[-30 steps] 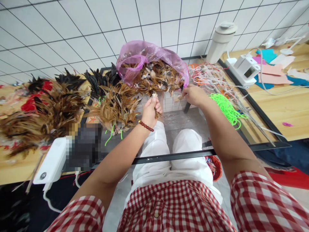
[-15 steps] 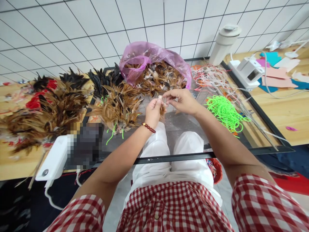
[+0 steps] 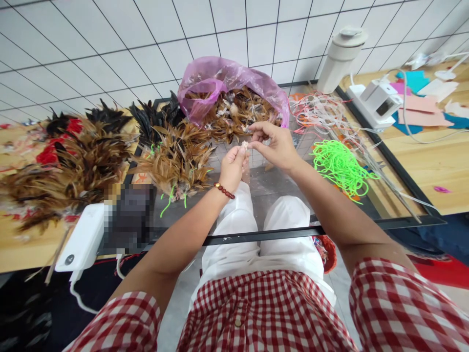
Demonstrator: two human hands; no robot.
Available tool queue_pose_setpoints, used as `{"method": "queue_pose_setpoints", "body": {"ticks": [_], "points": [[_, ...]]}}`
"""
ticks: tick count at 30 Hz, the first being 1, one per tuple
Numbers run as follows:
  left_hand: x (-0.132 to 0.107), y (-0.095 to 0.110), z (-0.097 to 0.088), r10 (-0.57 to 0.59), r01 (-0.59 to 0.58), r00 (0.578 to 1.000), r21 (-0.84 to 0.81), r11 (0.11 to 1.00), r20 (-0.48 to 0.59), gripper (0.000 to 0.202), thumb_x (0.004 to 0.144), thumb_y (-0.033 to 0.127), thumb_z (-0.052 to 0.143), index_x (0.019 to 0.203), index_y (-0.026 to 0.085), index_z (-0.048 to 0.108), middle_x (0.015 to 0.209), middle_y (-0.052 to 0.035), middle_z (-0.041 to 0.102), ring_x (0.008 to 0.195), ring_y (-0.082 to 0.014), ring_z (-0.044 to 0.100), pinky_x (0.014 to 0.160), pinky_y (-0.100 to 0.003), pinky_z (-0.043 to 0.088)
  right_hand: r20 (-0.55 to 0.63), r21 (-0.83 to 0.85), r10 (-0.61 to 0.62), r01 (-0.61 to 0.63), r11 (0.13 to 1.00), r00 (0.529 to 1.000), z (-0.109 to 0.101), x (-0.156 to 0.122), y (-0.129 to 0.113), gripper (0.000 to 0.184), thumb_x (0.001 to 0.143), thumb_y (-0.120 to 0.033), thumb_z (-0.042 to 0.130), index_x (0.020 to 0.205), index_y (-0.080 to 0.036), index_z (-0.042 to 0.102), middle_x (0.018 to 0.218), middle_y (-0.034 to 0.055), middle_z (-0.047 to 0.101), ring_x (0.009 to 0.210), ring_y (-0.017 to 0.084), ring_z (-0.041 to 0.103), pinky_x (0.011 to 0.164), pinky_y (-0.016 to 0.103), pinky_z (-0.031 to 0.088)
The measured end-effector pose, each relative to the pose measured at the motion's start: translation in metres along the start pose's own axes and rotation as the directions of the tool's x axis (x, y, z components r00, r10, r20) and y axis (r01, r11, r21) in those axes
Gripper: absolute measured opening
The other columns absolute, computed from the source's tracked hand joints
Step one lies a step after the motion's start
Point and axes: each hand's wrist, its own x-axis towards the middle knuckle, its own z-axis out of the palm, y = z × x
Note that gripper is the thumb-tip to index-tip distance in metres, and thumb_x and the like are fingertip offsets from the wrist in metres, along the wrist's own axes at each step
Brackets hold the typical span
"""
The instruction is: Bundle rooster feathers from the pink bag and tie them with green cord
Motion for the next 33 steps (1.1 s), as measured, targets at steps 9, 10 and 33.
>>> {"method": "queue_pose_setpoints", "body": {"ticks": [9, 10, 33], "points": [[-0.004, 0.009, 0.002, -0.062, 0.08, 0.99, -0.138, 0.987, 0.127, 0.039, 0.089, 0.047, 0.07, 0.071, 0.017, 0.054, 0.058, 0.0068, 0.042, 0.047, -0.0021, 0.032, 0.044, -0.016, 0.022, 0.236, 0.309, 0.136, -0.207, 0.928, 0.962, 0.002, 0.002, -0.001, 0.051, 0.073, -0.062, 0.082, 0.1, -0.02, 0.076, 0.088, 0.0039, 0.074, 0.078, 0.016, 0.066, 0.074, 0.031, 0.057], [-0.005, 0.009, 0.002, -0.084, 0.106, 0.985, -0.142, 0.984, 0.153, 0.038, 0.088, 0.046, 0.071, 0.071, 0.017, 0.054, 0.058, 0.0067, 0.042, 0.047, -0.002, 0.032, 0.044, -0.016, 0.023, 0.256, 0.322, 0.136, -0.217, 0.921, 0.957, 0.002, 0.002, -0.003, 0.049, 0.073, -0.063, 0.082, 0.095, -0.019, 0.076, 0.083, 0.0034, 0.073, 0.074, 0.015, 0.065, 0.071, 0.03, 0.056], [-0.004, 0.019, -0.001, -0.194, 0.204, 0.979, -0.262, 0.943, 0.063, 0.037, 0.091, 0.042, 0.068, 0.072, 0.017, 0.05, 0.053, 0.0094, 0.029, 0.043, -0.0022, 0.022, 0.042, -0.014, 0.02, 0.49, -0.513, 0.421, -0.138, 0.847, 0.763, -0.077, 0.014, 0.044, 0.031, 0.078, -0.044, 0.073, 0.101, -0.024, 0.079, 0.095, 0.0047, 0.078, 0.089, 0.025, 0.069, 0.084, 0.038, 0.053]]}}
